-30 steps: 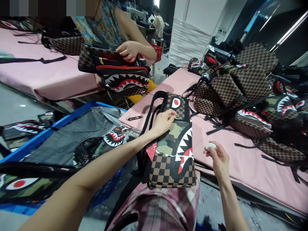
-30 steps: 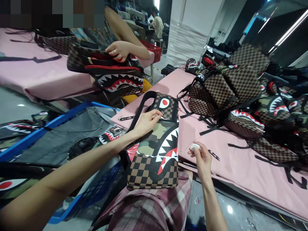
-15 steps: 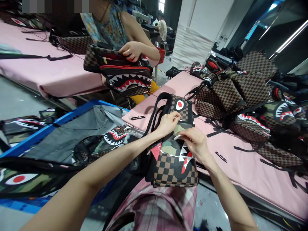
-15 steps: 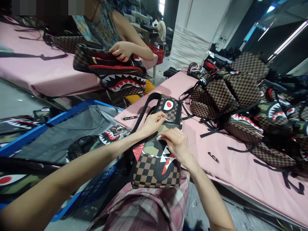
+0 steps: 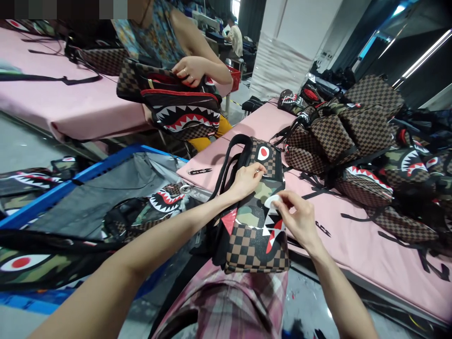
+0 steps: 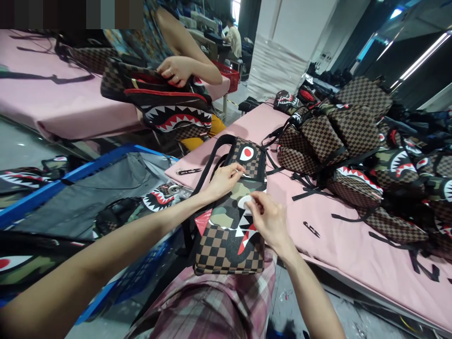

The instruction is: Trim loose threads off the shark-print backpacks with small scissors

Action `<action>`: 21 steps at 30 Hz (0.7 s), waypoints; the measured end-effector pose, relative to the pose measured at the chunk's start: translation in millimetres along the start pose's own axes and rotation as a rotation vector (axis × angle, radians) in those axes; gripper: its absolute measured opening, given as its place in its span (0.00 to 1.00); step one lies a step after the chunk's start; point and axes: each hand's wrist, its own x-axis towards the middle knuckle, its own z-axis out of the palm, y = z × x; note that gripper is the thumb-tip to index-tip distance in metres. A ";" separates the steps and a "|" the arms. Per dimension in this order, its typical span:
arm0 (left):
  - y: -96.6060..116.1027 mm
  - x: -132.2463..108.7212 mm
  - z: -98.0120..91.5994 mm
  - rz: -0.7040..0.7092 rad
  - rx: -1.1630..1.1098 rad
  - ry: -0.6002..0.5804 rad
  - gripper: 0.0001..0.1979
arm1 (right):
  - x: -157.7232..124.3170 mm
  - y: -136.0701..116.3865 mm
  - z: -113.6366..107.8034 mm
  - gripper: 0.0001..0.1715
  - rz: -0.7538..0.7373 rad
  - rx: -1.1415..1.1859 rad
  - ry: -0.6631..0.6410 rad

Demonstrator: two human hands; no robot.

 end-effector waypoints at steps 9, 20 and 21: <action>2.1 -0.5 3.3 -0.009 0.038 0.013 0.10 | 8.7 -10.2 16.2 0.11 0.123 -0.263 -0.029; 6.6 -3.7 10.5 -0.014 0.133 -0.036 0.10 | -0.1 -22.4 32.7 0.10 0.119 -0.306 -0.185; 6.4 -3.2 10.7 -0.013 0.133 -0.034 0.10 | -0.7 -22.2 31.2 0.09 0.144 -0.252 -0.182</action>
